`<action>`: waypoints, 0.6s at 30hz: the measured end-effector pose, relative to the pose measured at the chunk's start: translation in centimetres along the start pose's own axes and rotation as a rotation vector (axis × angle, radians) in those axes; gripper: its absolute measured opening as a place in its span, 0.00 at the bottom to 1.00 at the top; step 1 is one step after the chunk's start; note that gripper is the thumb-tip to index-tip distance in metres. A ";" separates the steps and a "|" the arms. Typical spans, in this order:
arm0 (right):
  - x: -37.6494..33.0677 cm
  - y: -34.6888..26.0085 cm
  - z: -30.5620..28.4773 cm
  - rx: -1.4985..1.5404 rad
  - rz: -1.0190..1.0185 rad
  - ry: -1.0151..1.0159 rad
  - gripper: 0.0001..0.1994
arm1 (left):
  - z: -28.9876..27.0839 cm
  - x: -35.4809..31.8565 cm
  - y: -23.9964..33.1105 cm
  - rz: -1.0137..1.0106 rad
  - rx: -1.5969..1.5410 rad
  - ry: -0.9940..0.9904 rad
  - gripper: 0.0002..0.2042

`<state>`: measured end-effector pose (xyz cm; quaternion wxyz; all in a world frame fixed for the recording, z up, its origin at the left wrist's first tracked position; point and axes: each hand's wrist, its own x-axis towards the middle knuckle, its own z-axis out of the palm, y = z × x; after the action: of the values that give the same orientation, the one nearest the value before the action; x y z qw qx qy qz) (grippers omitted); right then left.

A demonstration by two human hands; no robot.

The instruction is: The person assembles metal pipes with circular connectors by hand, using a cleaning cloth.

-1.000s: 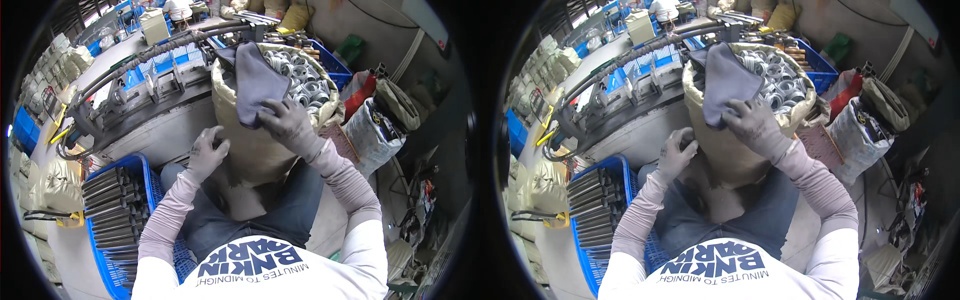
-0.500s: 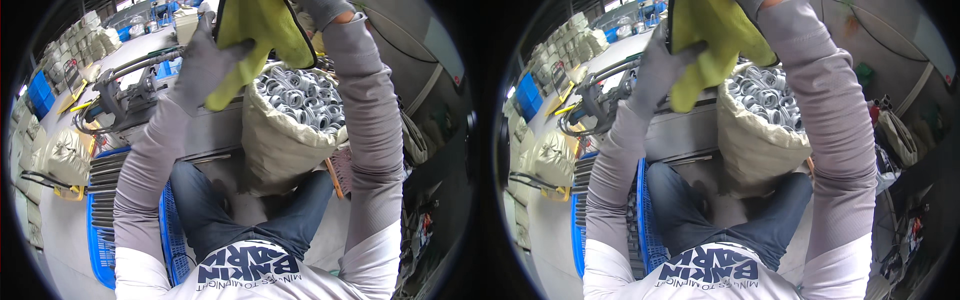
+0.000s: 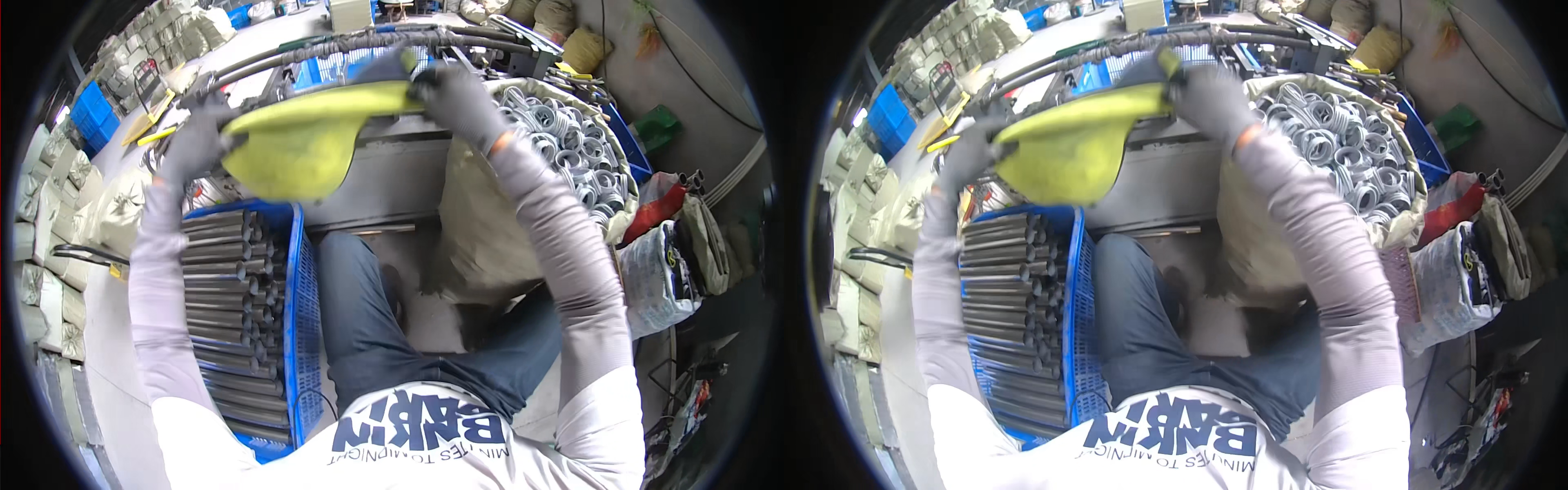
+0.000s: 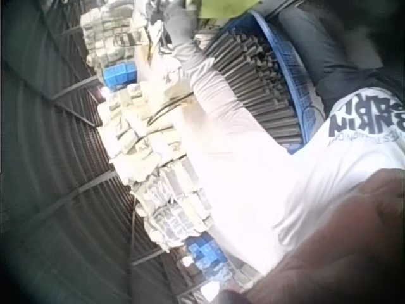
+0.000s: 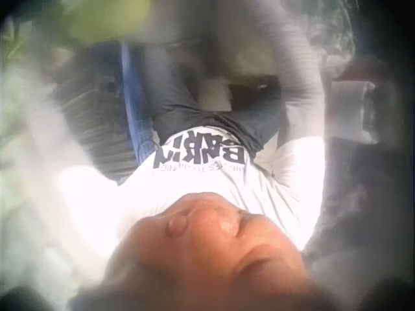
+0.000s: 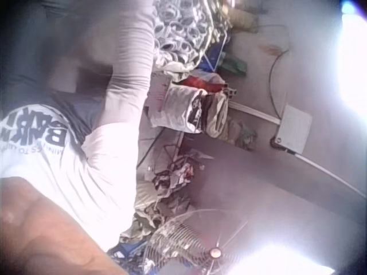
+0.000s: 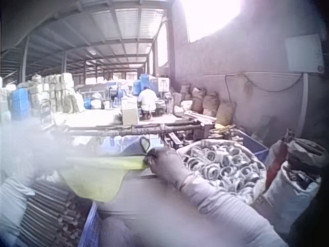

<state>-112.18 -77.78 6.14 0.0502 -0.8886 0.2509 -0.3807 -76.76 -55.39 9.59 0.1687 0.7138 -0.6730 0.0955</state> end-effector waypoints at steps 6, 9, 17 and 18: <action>-3.5 1.5 11.7 0.508 0.320 -0.082 0.11 | -1.0 -5.1 2.2 -0.176 0.052 -0.159 0.14; -5.9 1.2 15.9 0.545 0.431 -0.154 0.09 | -0.5 -7.7 5.4 -0.139 0.129 -0.262 0.15; -7.1 0.4 18.2 1.065 0.580 -0.066 0.13 | -1.4 -9.2 7.2 -0.067 0.281 -0.068 0.17; -6.3 0.0 17.6 1.066 0.583 -0.063 0.13 | -2.0 -8.6 7.1 -0.154 0.268 -0.082 0.17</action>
<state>-103.49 -76.53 -10.35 0.5978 -0.6466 0.2570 -0.3980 -84.32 -46.87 9.12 0.0513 0.7826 -0.6039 0.1420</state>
